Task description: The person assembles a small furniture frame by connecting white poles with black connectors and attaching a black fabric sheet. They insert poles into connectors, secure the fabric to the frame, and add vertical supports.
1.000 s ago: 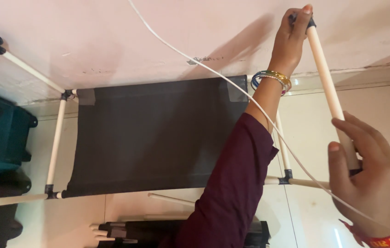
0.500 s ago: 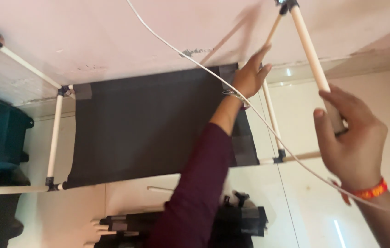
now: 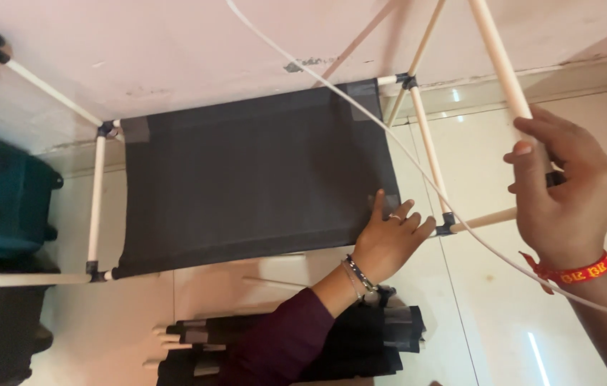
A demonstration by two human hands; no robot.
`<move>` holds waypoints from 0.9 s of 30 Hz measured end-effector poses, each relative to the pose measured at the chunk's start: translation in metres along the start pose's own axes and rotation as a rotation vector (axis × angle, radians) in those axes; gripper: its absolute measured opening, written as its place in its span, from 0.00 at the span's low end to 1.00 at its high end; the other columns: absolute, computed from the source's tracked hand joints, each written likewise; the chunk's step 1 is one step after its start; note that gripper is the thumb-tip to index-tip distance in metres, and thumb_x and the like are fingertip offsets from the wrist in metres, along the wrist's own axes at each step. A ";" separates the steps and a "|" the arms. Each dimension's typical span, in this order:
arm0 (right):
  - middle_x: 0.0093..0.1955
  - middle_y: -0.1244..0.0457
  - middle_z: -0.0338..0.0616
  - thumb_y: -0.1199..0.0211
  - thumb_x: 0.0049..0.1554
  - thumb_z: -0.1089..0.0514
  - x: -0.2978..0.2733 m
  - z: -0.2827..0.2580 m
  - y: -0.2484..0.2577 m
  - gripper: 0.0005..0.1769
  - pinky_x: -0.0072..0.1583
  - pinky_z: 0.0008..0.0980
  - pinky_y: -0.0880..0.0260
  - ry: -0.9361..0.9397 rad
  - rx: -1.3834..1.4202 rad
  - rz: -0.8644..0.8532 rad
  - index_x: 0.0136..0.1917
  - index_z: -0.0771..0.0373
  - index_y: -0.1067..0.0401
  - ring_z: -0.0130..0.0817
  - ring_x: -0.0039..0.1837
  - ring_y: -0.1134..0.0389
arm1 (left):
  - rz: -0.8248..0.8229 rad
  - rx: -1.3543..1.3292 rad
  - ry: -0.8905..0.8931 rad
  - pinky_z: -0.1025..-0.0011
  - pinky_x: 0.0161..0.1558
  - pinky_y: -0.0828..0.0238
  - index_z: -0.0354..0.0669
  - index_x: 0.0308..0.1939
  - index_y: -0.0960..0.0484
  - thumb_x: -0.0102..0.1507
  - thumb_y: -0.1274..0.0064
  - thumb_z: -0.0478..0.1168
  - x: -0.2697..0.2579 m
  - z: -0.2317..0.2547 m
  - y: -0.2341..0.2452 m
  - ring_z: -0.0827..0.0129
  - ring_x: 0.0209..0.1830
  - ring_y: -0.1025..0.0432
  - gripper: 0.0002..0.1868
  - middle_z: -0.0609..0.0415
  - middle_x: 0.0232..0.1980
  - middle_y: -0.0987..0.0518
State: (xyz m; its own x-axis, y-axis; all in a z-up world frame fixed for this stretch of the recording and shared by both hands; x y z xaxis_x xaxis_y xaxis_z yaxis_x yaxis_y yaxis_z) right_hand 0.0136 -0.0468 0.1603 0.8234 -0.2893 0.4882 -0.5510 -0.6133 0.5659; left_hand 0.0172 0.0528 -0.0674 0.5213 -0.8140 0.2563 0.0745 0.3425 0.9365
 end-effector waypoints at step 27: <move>0.54 0.29 0.47 0.43 0.51 0.61 -0.244 0.332 -0.126 0.27 0.49 0.42 0.27 -0.749 0.172 -1.038 0.65 0.55 0.30 0.41 0.52 0.29 | 0.011 -0.069 0.051 0.51 0.71 0.42 0.43 0.50 0.18 0.59 0.50 0.34 -0.112 -0.043 -0.109 0.57 0.64 0.31 0.15 0.52 0.56 0.23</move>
State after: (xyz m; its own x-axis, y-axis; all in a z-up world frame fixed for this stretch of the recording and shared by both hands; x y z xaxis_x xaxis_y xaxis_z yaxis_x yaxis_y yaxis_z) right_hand -0.0724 -0.1434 -0.2509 0.7592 0.0717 -0.6469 0.3667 -0.8683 0.3341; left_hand -0.0133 0.1270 -0.2080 0.5646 -0.7859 0.2521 0.1262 0.3841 0.9146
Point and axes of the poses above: each hand's wrist, its own x-axis towards the middle knuckle, its own y-axis out of the back of the hand, z = x × y, the point moved 9 cm from there along x, towards the middle knuckle
